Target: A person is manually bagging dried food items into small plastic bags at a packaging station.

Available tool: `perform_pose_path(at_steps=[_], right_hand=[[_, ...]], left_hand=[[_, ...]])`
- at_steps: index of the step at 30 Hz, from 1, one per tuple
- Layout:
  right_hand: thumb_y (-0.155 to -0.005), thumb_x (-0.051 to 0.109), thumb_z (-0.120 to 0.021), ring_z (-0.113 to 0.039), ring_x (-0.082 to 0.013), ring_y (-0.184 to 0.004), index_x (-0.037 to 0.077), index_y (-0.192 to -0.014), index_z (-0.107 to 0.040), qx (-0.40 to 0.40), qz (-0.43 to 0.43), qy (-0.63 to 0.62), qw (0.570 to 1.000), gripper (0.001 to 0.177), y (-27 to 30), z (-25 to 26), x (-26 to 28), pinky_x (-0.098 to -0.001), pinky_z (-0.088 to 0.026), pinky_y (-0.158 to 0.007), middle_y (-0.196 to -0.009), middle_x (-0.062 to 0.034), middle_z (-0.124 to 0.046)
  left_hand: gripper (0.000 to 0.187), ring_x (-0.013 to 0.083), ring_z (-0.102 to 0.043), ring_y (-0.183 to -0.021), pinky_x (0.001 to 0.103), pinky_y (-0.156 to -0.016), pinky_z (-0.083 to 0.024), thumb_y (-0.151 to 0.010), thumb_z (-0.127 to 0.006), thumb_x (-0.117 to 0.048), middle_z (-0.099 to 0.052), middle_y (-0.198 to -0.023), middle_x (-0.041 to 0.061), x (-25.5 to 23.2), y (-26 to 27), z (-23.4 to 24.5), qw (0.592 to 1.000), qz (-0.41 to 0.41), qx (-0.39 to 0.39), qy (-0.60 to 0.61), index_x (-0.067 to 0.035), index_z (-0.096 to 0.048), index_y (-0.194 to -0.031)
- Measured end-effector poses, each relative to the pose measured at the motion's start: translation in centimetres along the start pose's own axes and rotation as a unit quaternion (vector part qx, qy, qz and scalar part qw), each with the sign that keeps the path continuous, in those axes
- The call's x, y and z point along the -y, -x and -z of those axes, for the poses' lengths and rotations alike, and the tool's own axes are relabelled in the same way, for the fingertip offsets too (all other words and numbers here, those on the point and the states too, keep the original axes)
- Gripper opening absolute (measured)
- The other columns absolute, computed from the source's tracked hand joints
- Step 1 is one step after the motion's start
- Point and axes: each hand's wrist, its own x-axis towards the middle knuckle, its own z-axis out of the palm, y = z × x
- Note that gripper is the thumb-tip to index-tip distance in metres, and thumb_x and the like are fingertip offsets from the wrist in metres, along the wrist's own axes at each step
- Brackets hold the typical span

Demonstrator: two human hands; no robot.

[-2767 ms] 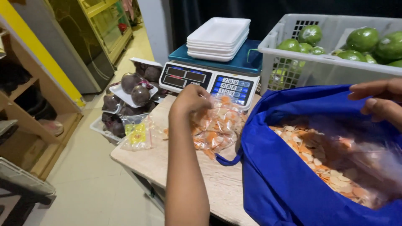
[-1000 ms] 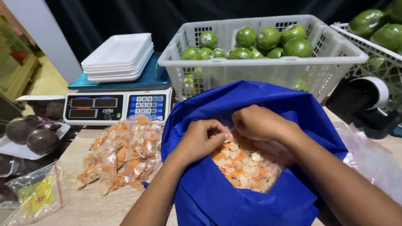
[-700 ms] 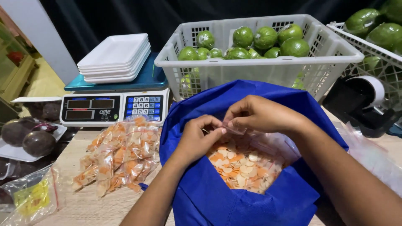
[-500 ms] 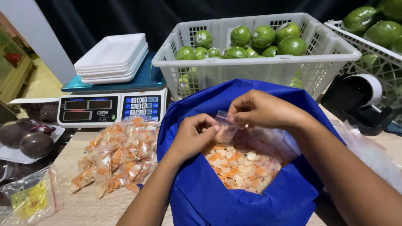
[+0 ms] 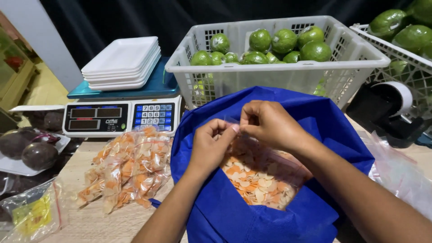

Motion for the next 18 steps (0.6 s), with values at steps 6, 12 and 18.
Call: perform_pose_path(at_steps=[6,12,18], right_hand=[[-0.075,0.02,-0.082,-0.071,-0.0251,-0.065,0.011,-0.07,-0.071,0.028,-0.017,-0.043,0.999,0.016,0.7,0.8,1.8,-0.0366,-0.056,-0.064,-0.064,-0.007,-0.069],[-0.082,0.017,-0.074,-0.067,-0.0201,-0.054,0.01,-0.069,-0.073,-0.006,-0.064,-0.09,0.994,0.015,0.5,1.2,1.1,-0.0322,-0.054,-0.057,-0.055,-0.0067,-0.067],[-0.081,0.022,-0.074,-0.068,-0.0238,-0.055,0.011,-0.07,-0.073,-0.038,-0.066,-0.074,0.994,0.015,0.2,-0.1,0.3,-0.0338,-0.053,-0.055,-0.058,-0.0075,-0.069]], left_hand=[[0.007,0.0123,-0.065,-0.052,0.025,-0.047,-0.057,-0.082,-0.068,-0.004,-0.07,-0.066,0.014,-1.2,-0.3,0.9,0.998,0.047,0.011,0.03,0.0,-0.073,-0.082],[0.007,0.0074,-0.051,-0.053,0.021,-0.045,-0.045,-0.073,-0.066,-0.003,-0.061,-0.055,0.005,-0.4,-0.3,1.4,0.997,-0.046,0.048,-0.044,-0.007,-0.072,-0.072],[0.049,0.031,-0.067,-0.086,0.034,-0.071,-0.058,-0.068,-0.088,-0.023,-0.065,-0.098,0.011,-3.2,0.9,1.1,0.935,-0.287,-0.03,-0.205,-0.008,-0.066,-0.11]])
